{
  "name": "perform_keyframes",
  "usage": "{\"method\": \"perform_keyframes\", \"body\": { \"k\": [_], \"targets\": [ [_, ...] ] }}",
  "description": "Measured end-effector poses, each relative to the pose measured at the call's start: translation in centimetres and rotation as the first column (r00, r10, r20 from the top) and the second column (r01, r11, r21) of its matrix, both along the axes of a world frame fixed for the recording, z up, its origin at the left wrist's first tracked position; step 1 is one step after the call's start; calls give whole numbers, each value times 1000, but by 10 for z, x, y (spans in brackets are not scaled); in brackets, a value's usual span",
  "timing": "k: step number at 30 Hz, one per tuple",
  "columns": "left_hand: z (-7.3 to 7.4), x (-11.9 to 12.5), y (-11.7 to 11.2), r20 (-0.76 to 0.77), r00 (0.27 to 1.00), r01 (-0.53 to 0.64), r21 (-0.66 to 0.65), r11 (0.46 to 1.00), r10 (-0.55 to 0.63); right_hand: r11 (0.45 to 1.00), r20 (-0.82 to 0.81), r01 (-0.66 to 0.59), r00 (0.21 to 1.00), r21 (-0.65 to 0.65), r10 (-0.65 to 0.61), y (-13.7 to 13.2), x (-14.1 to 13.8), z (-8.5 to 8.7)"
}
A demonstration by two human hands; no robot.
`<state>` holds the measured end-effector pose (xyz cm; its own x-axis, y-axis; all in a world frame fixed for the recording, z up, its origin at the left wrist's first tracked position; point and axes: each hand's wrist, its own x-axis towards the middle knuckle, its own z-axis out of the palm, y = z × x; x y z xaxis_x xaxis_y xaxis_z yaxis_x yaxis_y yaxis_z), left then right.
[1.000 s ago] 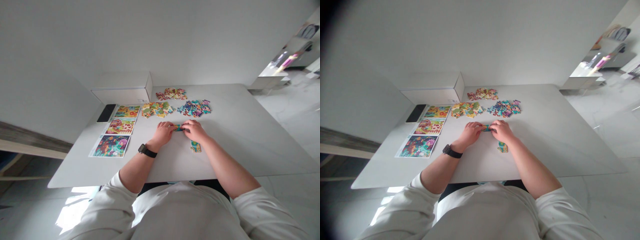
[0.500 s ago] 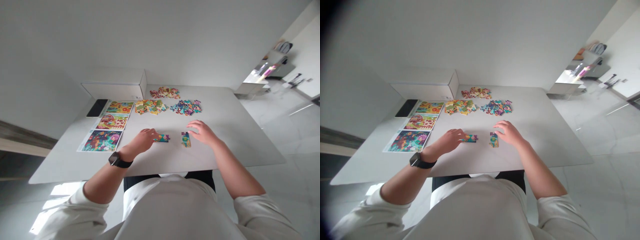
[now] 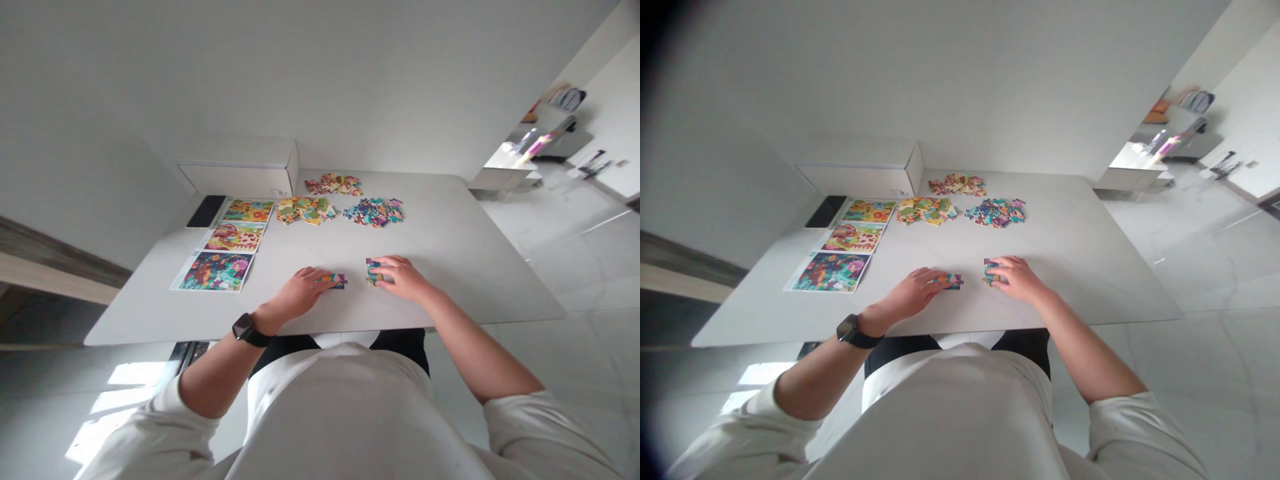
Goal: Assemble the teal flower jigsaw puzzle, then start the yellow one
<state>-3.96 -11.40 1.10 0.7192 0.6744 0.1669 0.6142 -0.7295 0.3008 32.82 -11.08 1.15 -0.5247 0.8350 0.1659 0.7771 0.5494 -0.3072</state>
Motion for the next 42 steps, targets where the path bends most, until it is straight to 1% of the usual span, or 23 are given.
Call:
{"method": "perform_keyframes", "body": {
  "k": [3, 6, 9, 12, 16, 18, 21, 24, 26, 27, 29, 31, 33, 35, 37, 40, 42],
  "targets": [
    [-1, 8, -10, -18, 1000, 4, 24, 1000, -3, 1000, 4, 12, 1000, -3, -12, -4, 10, -1],
    [2, 12, -14, -34, 999, -8, 36, 999, 9, 1000, -3, 27, 1000, -2, -27, -9, 22, -3],
    [5, 16, -12, -28, 1000, 9, 24, 1000, -8, 1000, -13, 30, 999, -6, -30, -13, 29, -4],
    [7, 21, -9, -18, 999, 27, 5, 1000, -27, 1000, -28, 28, 999, 0, -28, -16, 29, -3],
    [12, 24, -1, 1, 999, 47, 17, 999, -47, 997, -101, 61, 993, 55, -55, -12, 32, -2],
    [17, 22, 9, 30, 999, 36, 36, 999, -37, 989, -139, 116, 985, 90, -103, -4, 38, 0],
    [29, 17, 32, 99, 995, 15, 37, 999, -19, 970, -138, 223, 968, 101, -208, 16, 50, 3],
    [39, 17, 63, 192, 981, -9, -4, 1000, 10, 939, -86, 338, 939, 69, -332, 40, 56, 3],
    [40, 20, 83, 245, 967, -58, -66, 996, 72, 911, -49, 407, 913, 62, -404, 53, 56, 0],
    [38, 23, 92, 264, 959, -85, -97, 992, 108, 899, -38, 432, 902, 70, -430, 59, 54, -3],
    [30, 29, 106, 304, 934, -151, -134, 979, 185, 880, -39, 463, 886, 103, -462, 66, 50, -10],
    [17, 34, 114, 371, 888, -239, -135, 962, 273, 870, -71, 471, 882, 144, -466, 68, 48, -18],
    [4, 36, 119, 411, 852, -285, -157, 945, 326, 866, -132, 464, 885, 188, -446, 68, 48, -24],
    [-7, 35, 121, 430, 840, -280, -177, 944, 330, 861, -192, 456, 887, 224, -419, 65, 50, -27],
    [-13, 32, 123, 454, 828, -274, -187, 943, 330, 857, -227, 457, 884, 239, -408, 63, 52, -27],
    [-16, 30, 126, 471, 816, -268, -204, 941, 335, 861, -217, 454, 886, 231, -409, 66, 51, -22],
    [-17, 29, 129, 468, 812, -276, -220, 936, 349, 874, -181, 439, 896, 211, -406, 72, 48, -18]
  ]
}}
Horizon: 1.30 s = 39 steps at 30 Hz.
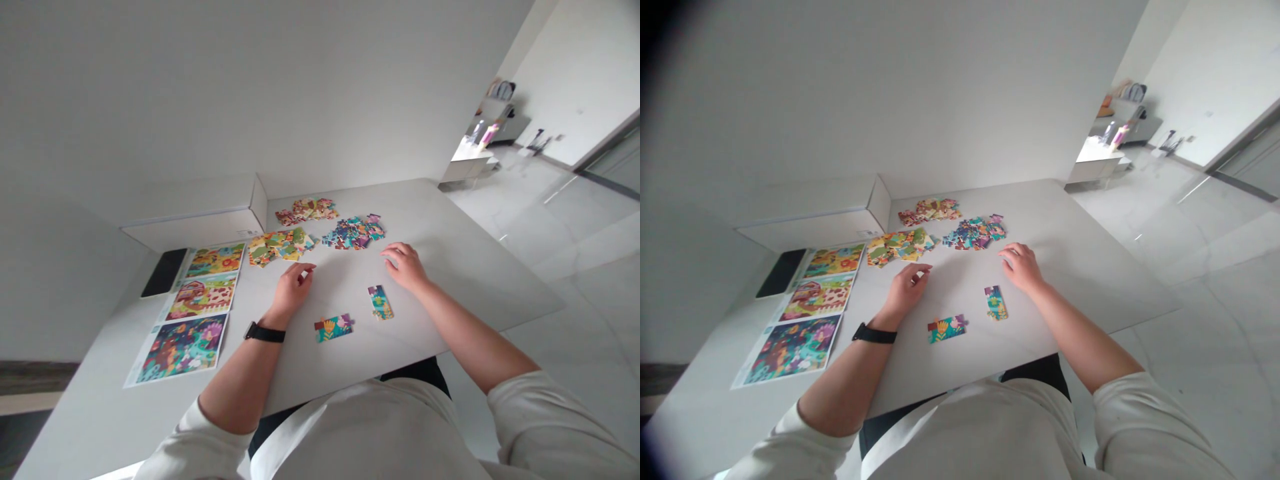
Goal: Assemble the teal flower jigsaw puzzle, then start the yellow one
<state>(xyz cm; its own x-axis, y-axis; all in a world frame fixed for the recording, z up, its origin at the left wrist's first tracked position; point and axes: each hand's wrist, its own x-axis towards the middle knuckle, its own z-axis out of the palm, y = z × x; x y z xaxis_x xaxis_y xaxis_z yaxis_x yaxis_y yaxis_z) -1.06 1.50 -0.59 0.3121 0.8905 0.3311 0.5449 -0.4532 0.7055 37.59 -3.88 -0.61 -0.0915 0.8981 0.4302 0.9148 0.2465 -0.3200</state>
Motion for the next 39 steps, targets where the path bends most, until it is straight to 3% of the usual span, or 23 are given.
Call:
{"method": "perform_keyframes", "body": {
  "k": [6, 11, 14, 18, 24, 32, 39],
  "targets": [
    [-3, 2, 7, -9, 997, -81, -64, 995, 81, 992, 68, -66, 995, -103, 73, 30, -20, 17],
    [-5, 3, 7, 13, 998, -55, -78, 995, 56, 986, 153, -84, 983, -142, 106, 62, -51, 31],
    [-6, 3, 8, 42, 998, -50, -81, 995, 53, 982, 249, -35, 965, -183, 81, 77, -71, 35],
    [-9, 3, 9, 53, 997, -42, -100, 994, 48, 973, 323, -62, 937, -223, 134, 88, -89, 33],
    [-10, 4, 10, 61, 997, -43, -108, 993, 50, 960, 343, -25, 931, -279, 124, 86, -79, 23],
    [-7, 5, 11, 64, 997, -37, -134, 990, 46, 950, 309, 147, 949, -277, -57, 79, -56, 21],
    [-6, 6, 11, 59, 996, -50, -161, 986, 60, 954, 276, 100, 961, -283, -19, 79, -58, 17]
  ]
}}
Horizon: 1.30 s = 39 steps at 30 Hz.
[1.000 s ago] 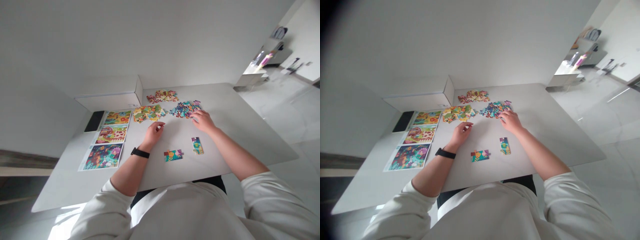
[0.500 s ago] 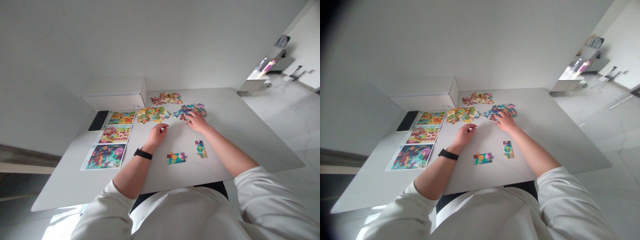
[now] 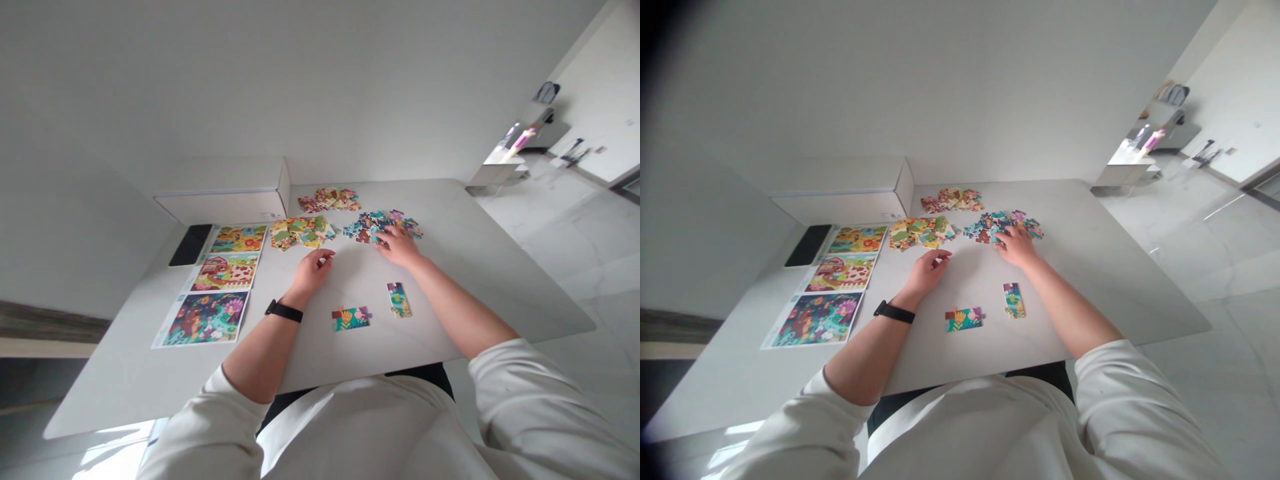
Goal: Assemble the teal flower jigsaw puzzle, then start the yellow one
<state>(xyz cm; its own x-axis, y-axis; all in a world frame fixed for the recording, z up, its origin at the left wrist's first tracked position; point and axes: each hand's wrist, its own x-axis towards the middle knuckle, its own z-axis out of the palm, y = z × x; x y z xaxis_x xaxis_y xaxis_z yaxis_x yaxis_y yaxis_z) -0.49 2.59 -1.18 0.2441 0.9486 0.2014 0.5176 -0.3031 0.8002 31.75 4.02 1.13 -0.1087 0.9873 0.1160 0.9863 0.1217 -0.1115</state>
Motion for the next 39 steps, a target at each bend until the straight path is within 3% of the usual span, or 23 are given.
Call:
{"method": "perform_keyframes", "body": {
  "k": [5, 8, 13, 18, 22, 25, 27, 30, 35, 39],
  "targets": [
    [-1, -1, 1, -11, 1000, 4, 3, 1000, -4, 995, -5, -85, 996, -42, 85, -3, -5, -4],
    [-1, -1, 1, -2, 1000, 7, -2, 1000, -7, 995, -12, -100, 995, -5, 100, -5, -4, -4],
    [1, 0, -1, 5, 1000, 8, -13, 1000, -8, 995, -71, 32, 997, 97, -25, 0, 6, 1],
    [2, -1, -1, -28, 1000, 1, -22, 1000, -2, 992, -46, 122, 992, 26, -121, 9, 4, 2],
    [2, -3, 0, -30, 1000, 10, -12, 1000, -10, 1000, -73, 17, 997, -20, -18, 9, -7, -1],
    [2, -5, 0, -22, 1000, 10, -6, 1000, -10, 994, -149, -110, 983, 4, 110, 6, -7, -3],
    [2, -6, -1, -23, 1000, 7, -3, 1000, -7, 990, -197, -132, 971, 44, 138, 5, 1, -3],
    [3, -8, -1, -38, 999, 6, -3, 1000, -6, 994, -246, -9, 968, 110, 36, 8, 27, -2],
    [4, -11, -4, -51, 998, 21, -3, 1000, -22, 942, -253, 331, 917, 59, -307, 11, 66, -4],
    [7, -9, -10, -24, 1000, 14, 59, 998, -13, 938, -188, 342, 926, 46, -329, 11, 61, -9]
  ]
}}
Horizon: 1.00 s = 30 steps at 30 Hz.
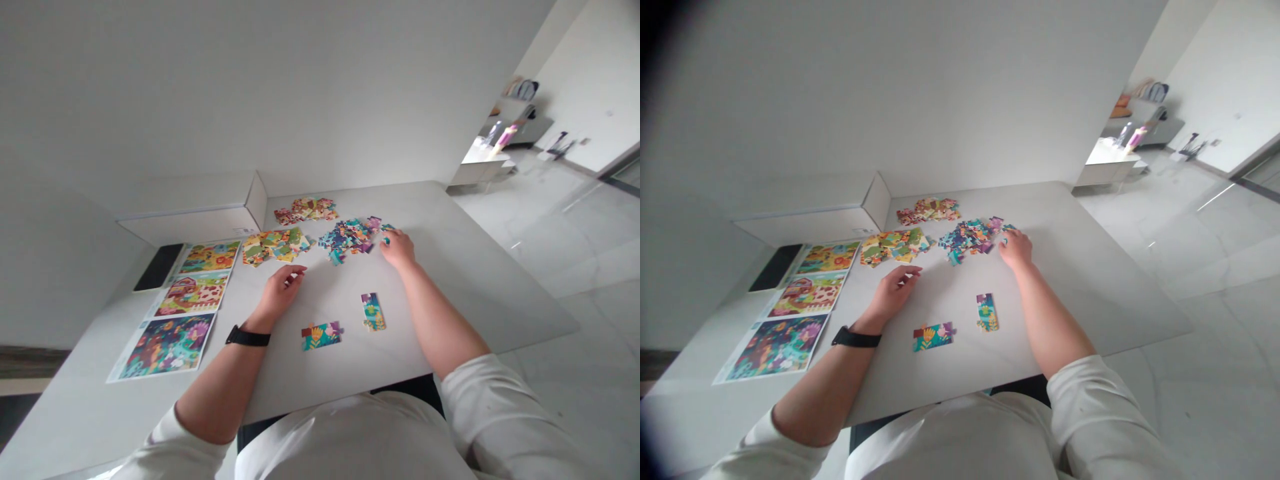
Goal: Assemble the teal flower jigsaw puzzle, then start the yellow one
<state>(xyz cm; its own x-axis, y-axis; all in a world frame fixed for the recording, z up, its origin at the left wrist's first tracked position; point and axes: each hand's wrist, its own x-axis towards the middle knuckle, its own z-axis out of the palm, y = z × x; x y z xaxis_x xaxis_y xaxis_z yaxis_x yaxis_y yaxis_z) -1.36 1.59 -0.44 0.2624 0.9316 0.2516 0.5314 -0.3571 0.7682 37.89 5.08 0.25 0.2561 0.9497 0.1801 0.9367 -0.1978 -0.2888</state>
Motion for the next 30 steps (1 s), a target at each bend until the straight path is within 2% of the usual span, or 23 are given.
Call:
{"method": "perform_keyframes", "body": {
  "k": [6, 10, 13, 17, 20, 25, 30],
  "targets": [
    [21, 22, -2, -97, 989, 120, 78, 990, -112, 994, 2, -112, 994, 3, 112, -1, -21, -2],
    [30, 52, 16, -264, 937, 272, 133, 953, -231, 976, -8, -217, 976, 29, 218, -4, -29, -1],
    [29, 81, 36, -403, 888, 322, 208, 924, -219, 963, -9, -268, 963, -21, 268, -7, -34, 1],
    [22, 116, 56, -522, 821, 367, 176, 914, -229, 983, -40, -180, 983, -40, 178, -10, -33, 5],
    [15, 130, 62, -572, 781, 388, 129, 912, -251, 998, -59, -58, 997, -21, 56, -11, -26, 8],
    [9, 128, 61, -585, 773, 375, 110, 920, -245, 993, -67, 114, 991, -29, -116, -8, -14, 3],
    [13, 115, 50, -562, 789, 374, 121, 920, -247, 994, -84, 105, 991, 11, -103, -1, -12, -7]
  ]
}}
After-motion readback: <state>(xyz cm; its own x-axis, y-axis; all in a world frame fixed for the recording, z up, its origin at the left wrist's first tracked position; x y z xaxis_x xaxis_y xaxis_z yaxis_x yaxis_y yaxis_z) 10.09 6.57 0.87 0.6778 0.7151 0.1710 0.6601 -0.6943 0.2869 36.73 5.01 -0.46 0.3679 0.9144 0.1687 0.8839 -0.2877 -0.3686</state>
